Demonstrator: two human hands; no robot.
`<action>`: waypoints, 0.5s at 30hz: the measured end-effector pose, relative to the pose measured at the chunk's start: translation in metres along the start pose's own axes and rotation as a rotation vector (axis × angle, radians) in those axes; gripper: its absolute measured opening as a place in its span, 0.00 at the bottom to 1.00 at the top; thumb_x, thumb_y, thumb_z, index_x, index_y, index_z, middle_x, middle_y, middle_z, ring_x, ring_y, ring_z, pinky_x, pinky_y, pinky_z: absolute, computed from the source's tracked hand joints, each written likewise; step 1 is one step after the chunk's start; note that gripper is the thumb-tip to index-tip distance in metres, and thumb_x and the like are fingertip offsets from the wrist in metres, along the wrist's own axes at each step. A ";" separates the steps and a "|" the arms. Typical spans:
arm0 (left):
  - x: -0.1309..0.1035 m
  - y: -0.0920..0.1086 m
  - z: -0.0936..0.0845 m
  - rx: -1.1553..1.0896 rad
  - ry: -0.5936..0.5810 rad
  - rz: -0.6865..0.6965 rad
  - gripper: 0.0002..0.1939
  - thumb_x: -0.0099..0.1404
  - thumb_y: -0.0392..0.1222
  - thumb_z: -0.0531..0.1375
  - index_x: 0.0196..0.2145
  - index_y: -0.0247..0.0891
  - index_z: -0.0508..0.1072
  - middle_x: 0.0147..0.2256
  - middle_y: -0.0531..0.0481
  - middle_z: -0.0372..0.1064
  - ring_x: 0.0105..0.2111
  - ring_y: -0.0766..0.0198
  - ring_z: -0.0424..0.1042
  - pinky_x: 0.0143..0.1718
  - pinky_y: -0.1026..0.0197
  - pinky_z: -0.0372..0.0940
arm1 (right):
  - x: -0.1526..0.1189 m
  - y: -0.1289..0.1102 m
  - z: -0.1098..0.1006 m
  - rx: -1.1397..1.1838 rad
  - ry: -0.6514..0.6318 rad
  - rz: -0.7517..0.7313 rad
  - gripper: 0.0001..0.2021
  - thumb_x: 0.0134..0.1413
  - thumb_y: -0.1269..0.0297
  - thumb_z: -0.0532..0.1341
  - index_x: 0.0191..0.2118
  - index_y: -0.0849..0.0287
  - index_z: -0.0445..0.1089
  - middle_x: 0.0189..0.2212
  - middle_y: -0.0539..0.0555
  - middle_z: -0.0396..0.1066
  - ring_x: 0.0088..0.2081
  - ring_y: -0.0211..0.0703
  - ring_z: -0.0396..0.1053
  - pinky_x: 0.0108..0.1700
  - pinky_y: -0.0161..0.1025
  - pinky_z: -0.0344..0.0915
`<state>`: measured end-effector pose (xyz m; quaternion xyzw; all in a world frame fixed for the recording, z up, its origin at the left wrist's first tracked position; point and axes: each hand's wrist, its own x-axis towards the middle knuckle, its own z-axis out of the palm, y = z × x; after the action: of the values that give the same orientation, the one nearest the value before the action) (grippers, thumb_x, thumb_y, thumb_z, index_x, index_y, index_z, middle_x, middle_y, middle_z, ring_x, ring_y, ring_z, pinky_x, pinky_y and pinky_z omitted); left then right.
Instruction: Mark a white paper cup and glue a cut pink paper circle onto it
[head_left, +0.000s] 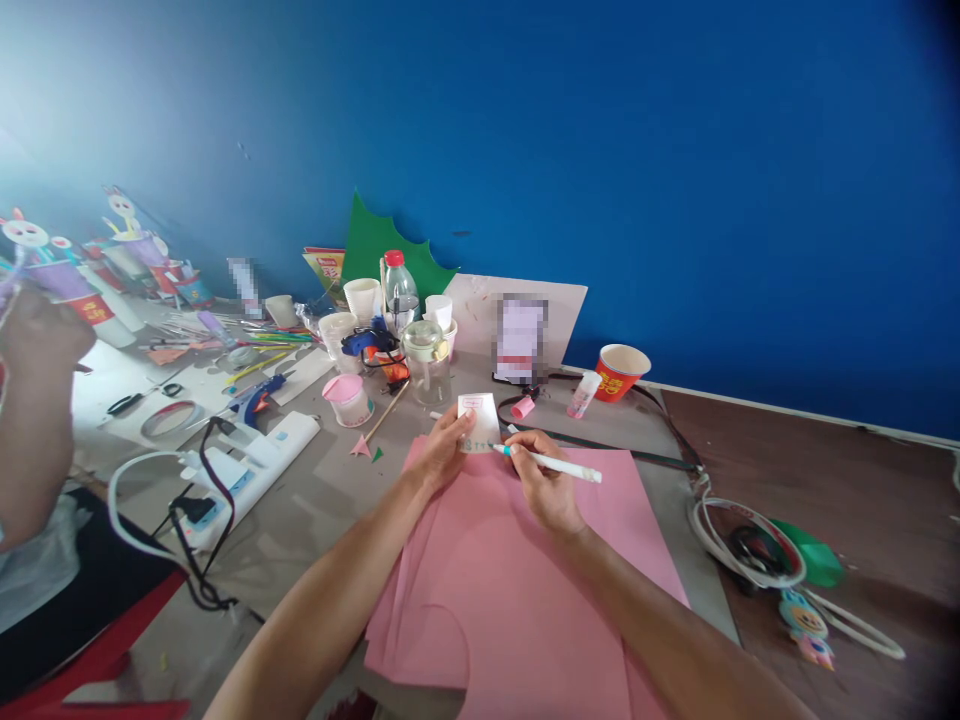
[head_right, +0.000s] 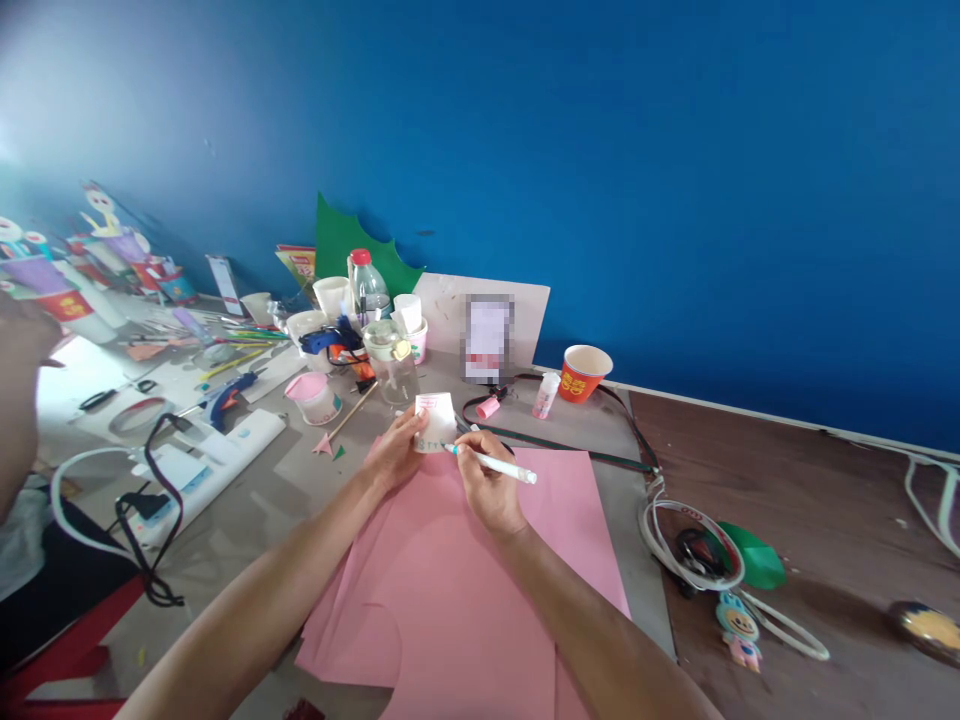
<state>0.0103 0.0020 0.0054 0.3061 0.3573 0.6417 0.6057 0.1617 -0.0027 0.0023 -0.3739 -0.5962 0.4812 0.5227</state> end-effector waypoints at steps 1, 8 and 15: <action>0.000 0.000 0.000 0.001 -0.003 -0.003 0.20 0.51 0.50 0.70 0.37 0.35 0.74 0.28 0.51 0.71 0.31 0.64 0.71 0.31 0.65 0.62 | 0.000 0.000 0.000 -0.003 0.002 0.000 0.07 0.53 0.61 0.57 0.28 0.57 0.67 0.20 0.47 0.62 0.21 0.36 0.55 0.24 0.34 0.55; 0.000 -0.001 -0.003 0.005 -0.015 -0.004 0.20 0.53 0.50 0.69 0.39 0.35 0.74 0.30 0.49 0.73 0.32 0.63 0.72 0.32 0.64 0.64 | 0.002 -0.002 -0.001 0.044 0.026 0.013 0.08 0.52 0.60 0.59 0.27 0.56 0.68 0.20 0.47 0.64 0.22 0.36 0.58 0.24 0.35 0.56; 0.001 -0.002 -0.004 -0.001 -0.024 -0.010 0.22 0.51 0.51 0.70 0.40 0.35 0.75 0.31 0.47 0.74 0.34 0.61 0.73 0.34 0.63 0.64 | 0.005 -0.002 0.000 0.112 0.099 0.086 0.10 0.50 0.56 0.60 0.26 0.56 0.68 0.19 0.47 0.65 0.22 0.37 0.61 0.25 0.34 0.59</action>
<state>0.0079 0.0026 0.0010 0.3114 0.3512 0.6352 0.6134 0.1610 0.0019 0.0057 -0.3924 -0.5252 0.5168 0.5505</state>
